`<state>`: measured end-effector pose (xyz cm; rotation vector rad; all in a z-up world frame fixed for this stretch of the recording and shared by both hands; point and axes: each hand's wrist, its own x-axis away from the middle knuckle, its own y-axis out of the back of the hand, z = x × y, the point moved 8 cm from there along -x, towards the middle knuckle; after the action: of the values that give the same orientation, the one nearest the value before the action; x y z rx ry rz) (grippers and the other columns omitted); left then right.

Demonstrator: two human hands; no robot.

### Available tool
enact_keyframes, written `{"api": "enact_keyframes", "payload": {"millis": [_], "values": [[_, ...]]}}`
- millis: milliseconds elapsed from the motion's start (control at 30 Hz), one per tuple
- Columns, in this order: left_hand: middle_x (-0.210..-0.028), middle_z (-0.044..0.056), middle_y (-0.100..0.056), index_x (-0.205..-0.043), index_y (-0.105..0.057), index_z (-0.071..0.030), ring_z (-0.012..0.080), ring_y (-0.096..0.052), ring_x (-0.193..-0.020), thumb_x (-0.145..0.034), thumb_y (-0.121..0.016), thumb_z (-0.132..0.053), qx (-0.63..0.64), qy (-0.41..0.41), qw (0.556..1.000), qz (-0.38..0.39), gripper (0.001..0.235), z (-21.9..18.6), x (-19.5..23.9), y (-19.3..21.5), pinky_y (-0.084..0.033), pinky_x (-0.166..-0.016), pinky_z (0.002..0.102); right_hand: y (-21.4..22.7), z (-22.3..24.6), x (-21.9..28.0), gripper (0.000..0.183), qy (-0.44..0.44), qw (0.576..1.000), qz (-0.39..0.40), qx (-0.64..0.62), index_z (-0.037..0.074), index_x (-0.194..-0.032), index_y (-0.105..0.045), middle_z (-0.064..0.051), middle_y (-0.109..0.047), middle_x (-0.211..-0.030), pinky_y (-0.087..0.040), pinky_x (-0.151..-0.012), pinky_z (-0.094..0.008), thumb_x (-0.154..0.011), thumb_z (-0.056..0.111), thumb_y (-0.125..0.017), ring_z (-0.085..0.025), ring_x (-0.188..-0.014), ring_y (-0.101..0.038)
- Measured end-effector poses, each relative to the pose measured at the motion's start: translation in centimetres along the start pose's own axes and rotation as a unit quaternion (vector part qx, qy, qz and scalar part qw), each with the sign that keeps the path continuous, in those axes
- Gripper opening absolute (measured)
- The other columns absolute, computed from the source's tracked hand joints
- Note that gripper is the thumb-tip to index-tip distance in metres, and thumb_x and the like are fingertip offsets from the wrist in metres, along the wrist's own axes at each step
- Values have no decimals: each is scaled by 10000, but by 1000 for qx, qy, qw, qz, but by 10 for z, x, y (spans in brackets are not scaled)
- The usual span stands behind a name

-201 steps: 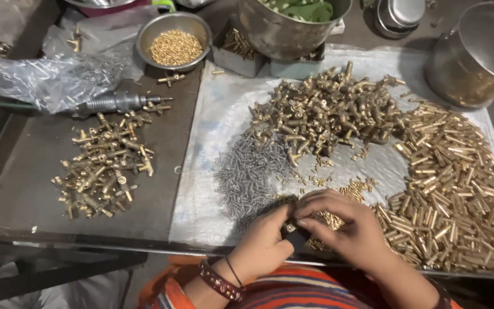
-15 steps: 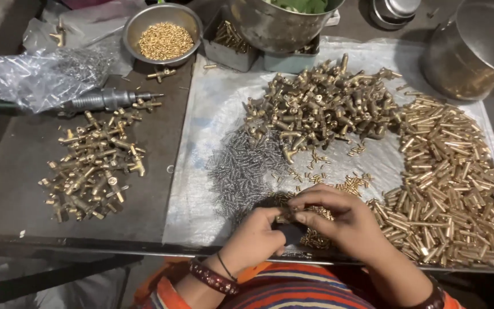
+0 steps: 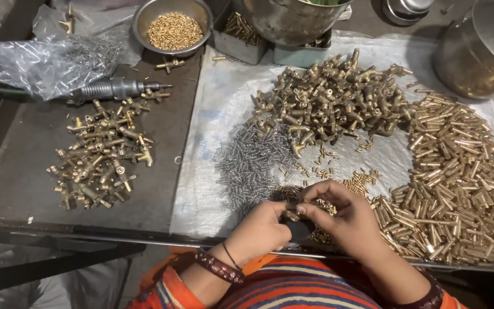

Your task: Assembling small brass valve components and fittings by hand at a workbench.

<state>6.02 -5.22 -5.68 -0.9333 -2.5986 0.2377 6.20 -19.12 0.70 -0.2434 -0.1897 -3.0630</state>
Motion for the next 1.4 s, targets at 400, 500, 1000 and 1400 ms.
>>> {"api": "enact_keyframes", "payload": {"millis": [400, 500, 1000, 1400], "values": [[-797, 25, -692, -948, -713, -24, 43, -545, -601, -1021, -615, -266, 102, 6, 995, 18, 272, -12, 10, 3, -401, -503, 192, 3, 52, -14, 207, 159, 967, 106, 167, 71, -985, -748, -57, -786, -1009, -588, -945, -354, -792, 73, -824, -170, -984, -749], [-719, 41, -657, -872, -684, -22, 62, -540, -527, -1034, -564, -331, 129, 33, 990, -39, 369, -4, 10, 13, -402, -443, 207, 58, 46, -59, 193, 69, 942, -91, 314, 152, -1049, -771, 7, -781, -1001, -631, -779, -354, -858, 137, -755, -147, -892, -764], [-664, 48, -647, -775, -664, -58, 136, -625, -509, -1027, -430, -557, 205, 26, 976, -65, 605, -21, 12, 21, -379, -412, 229, 42, 39, -47, 163, 90, 927, -145, 335, 83, -1076, -689, -67, -731, -1045, -613, -809, -328, -916, 102, -707, -195, -928, -759], [-654, 54, -644, -859, -643, -47, 153, -575, -460, -1061, -433, -434, 270, 60, 957, -86, 485, -9, 11, 19, -320, -356, 247, -51, 87, 20, 183, 278, 886, 34, 369, 89, -994, -686, -64, -712, -1010, -593, -707, -332, -828, 64, -758, -260, -855, -739]]}}
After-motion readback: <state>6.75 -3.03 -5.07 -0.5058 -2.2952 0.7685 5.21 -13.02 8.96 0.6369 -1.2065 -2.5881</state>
